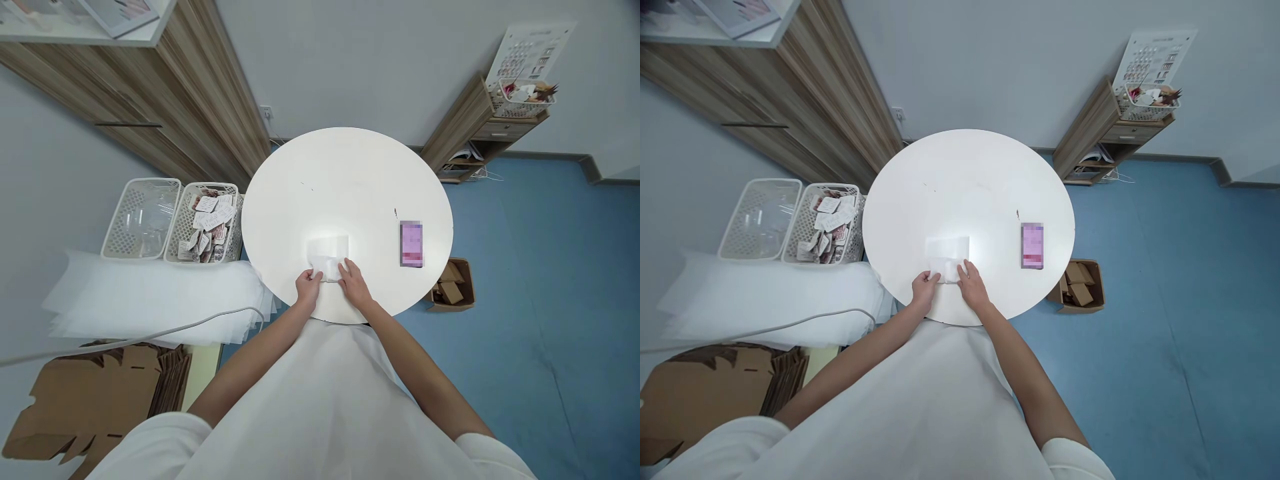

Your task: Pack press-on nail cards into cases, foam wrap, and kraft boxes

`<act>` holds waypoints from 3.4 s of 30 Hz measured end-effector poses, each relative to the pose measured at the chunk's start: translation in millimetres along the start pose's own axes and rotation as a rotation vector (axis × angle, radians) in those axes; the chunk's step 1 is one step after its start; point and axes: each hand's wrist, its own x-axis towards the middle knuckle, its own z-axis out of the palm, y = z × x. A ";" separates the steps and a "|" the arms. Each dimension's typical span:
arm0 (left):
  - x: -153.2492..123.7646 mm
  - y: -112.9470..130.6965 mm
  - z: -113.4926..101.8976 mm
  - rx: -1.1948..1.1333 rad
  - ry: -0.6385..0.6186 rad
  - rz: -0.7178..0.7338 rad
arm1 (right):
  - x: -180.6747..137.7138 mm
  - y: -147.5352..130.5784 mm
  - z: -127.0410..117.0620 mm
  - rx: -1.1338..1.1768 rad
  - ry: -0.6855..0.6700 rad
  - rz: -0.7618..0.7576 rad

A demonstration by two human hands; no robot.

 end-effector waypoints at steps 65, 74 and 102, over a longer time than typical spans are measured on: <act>2.3 40.5 -21.3 0.896 -0.808 0.719 | -6.3 -6.1 -43.4 0.070 -0.295 -0.212; 13.5 26.5 -20.7 0.750 -0.651 0.706 | 21.0 -4.2 -55.9 0.219 -0.372 -0.041; 47.3 24.2 10.3 0.452 -0.203 0.157 | 47.6 -2.4 -21.6 0.449 0.049 0.618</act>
